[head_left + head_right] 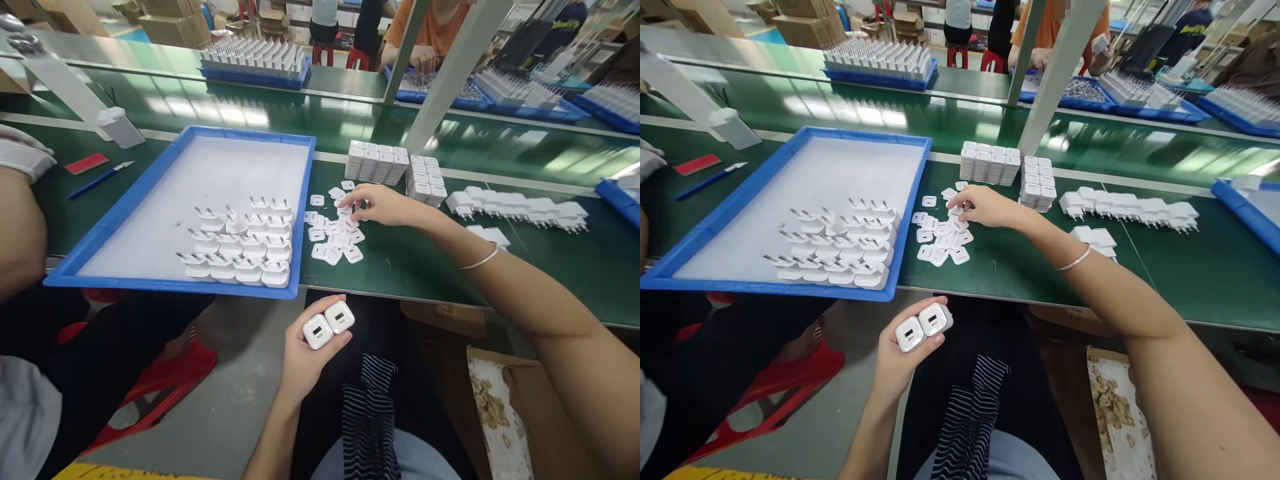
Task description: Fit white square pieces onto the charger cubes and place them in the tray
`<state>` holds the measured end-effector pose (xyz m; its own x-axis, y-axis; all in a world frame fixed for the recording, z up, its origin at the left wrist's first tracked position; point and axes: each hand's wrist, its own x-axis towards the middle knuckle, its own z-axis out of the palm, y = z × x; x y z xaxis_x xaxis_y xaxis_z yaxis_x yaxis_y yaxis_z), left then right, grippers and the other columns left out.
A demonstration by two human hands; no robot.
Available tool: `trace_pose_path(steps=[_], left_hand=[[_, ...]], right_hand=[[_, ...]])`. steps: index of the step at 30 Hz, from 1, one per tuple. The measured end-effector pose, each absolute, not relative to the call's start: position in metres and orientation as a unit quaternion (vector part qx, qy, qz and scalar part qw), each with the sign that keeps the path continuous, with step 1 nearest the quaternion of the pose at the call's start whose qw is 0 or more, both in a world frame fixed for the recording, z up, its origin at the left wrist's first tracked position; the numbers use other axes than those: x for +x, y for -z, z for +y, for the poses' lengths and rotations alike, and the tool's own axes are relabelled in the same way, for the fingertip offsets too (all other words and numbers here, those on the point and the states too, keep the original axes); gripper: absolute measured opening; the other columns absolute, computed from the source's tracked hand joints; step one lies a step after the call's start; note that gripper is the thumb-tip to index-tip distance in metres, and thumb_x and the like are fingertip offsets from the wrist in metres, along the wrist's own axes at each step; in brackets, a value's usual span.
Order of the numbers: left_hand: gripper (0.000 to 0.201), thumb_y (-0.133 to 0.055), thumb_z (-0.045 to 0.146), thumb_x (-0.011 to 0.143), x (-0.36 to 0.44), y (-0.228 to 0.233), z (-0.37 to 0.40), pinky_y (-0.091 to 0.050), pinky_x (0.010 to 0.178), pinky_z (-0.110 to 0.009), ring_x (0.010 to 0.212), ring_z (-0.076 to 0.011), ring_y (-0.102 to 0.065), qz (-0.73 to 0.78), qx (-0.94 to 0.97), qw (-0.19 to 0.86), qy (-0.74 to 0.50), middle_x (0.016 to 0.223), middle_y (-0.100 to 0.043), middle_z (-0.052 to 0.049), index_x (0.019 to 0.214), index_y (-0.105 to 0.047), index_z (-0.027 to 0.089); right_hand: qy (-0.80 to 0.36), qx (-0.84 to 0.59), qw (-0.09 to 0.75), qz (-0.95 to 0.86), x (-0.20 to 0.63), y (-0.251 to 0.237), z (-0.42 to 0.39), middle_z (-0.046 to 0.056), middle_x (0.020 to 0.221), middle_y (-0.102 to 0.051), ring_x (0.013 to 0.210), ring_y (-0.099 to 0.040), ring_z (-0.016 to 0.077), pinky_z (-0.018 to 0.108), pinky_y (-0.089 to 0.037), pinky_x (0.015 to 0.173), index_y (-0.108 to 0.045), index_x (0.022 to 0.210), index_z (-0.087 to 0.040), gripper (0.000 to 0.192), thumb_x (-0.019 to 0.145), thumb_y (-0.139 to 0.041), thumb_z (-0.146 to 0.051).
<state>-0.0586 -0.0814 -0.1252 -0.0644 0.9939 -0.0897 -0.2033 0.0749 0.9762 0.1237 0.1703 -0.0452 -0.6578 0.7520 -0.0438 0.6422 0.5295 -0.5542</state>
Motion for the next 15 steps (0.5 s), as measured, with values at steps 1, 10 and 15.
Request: trace_pose_path(steps=[1,10,15], left_hand=[[0.041,-0.085,0.026,0.076,-0.057,0.124,-0.081,-0.051,0.11,-0.042,0.12,-0.0281,-0.067,0.485,0.416,0.547,-0.542,0.125,-0.073,-0.008,0.116,-0.076,0.026],[0.041,-0.086,0.026,0.074,-0.055,0.122,-0.081,-0.054,0.106,-0.043,0.119,-0.0301,-0.068,0.48,0.421,0.549,-0.539,0.124,-0.074,-0.01,0.114,-0.077,0.025],[0.042,-0.086,0.025,0.075,-0.052,0.12,-0.073,-0.053,0.107,-0.043,0.12,-0.0293,-0.067,0.45,0.433,0.558,-0.546,0.123,-0.074,-0.009,0.115,-0.076,0.026]], right_hand=[[-0.271,-0.395,0.085,-0.874,0.121,0.044,0.173,0.01,0.112,-0.068,0.097,-0.064,0.0253,0.039,-0.05,0.085,-0.076,0.116,-0.018,0.034,0.082,-0.07,-0.023],[-0.28,-0.434,0.004,-0.857,0.111,0.04,0.174,0.007,0.103,-0.07,0.092,-0.063,0.0247,0.034,-0.048,0.076,-0.069,0.096,-0.02,0.024,0.075,-0.079,-0.013],[-0.354,-0.463,0.066,-0.81,0.123,0.042,0.168,0.001,0.078,-0.069,0.073,-0.063,0.0197,0.031,-0.044,0.067,-0.062,0.092,-0.019,0.026,0.074,-0.079,-0.012]])
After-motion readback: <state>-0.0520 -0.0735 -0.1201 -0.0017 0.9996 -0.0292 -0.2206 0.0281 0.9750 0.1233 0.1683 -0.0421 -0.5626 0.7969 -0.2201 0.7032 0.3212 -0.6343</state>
